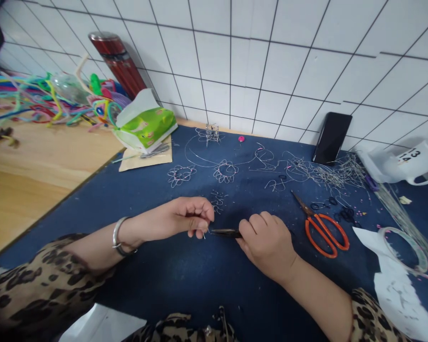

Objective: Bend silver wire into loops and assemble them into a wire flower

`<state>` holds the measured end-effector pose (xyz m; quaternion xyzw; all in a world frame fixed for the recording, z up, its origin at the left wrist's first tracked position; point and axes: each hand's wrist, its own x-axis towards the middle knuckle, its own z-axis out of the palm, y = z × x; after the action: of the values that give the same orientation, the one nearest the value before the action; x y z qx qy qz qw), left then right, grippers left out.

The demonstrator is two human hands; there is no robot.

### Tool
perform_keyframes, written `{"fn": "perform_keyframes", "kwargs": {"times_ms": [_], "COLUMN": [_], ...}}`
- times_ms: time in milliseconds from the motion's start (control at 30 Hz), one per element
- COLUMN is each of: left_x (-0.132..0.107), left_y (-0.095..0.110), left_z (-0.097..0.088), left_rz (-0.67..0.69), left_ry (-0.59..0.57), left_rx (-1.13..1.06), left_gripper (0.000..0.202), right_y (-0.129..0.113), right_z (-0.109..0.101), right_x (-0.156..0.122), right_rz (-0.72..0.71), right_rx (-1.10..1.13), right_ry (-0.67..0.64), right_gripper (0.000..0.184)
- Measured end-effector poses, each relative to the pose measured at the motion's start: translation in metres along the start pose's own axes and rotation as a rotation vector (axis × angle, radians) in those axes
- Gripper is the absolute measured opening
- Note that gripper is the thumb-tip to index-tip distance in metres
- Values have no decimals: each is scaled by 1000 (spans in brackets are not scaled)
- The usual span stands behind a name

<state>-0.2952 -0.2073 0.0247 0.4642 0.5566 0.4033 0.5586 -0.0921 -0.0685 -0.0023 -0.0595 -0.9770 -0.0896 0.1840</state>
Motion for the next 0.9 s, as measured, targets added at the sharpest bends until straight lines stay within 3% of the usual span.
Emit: {"fn": "perform_keyframes", "kwargs": {"times_ms": [267,633,733,900], "left_x": [0,0,0,-1], "left_y": [-3,-1,-1,-1], "left_z": [0,3,8,20], "left_rz": [-4,-27,-38,-46], "left_ry": [-80,-86,-24,116], "left_rx": [14,-18,-126,-530], "left_gripper": [13,14,15,19], "right_y": [-1,-4,-2,5], "right_z": [-6,-9,-10,-13], "right_x": [1,2,2,1], "right_rz": [-59,-108,-101,-43], "right_rx": [-27,-80,-88,-150], "right_ry": [-19,19,23,55], "right_gripper": [15,12,12,15]}}
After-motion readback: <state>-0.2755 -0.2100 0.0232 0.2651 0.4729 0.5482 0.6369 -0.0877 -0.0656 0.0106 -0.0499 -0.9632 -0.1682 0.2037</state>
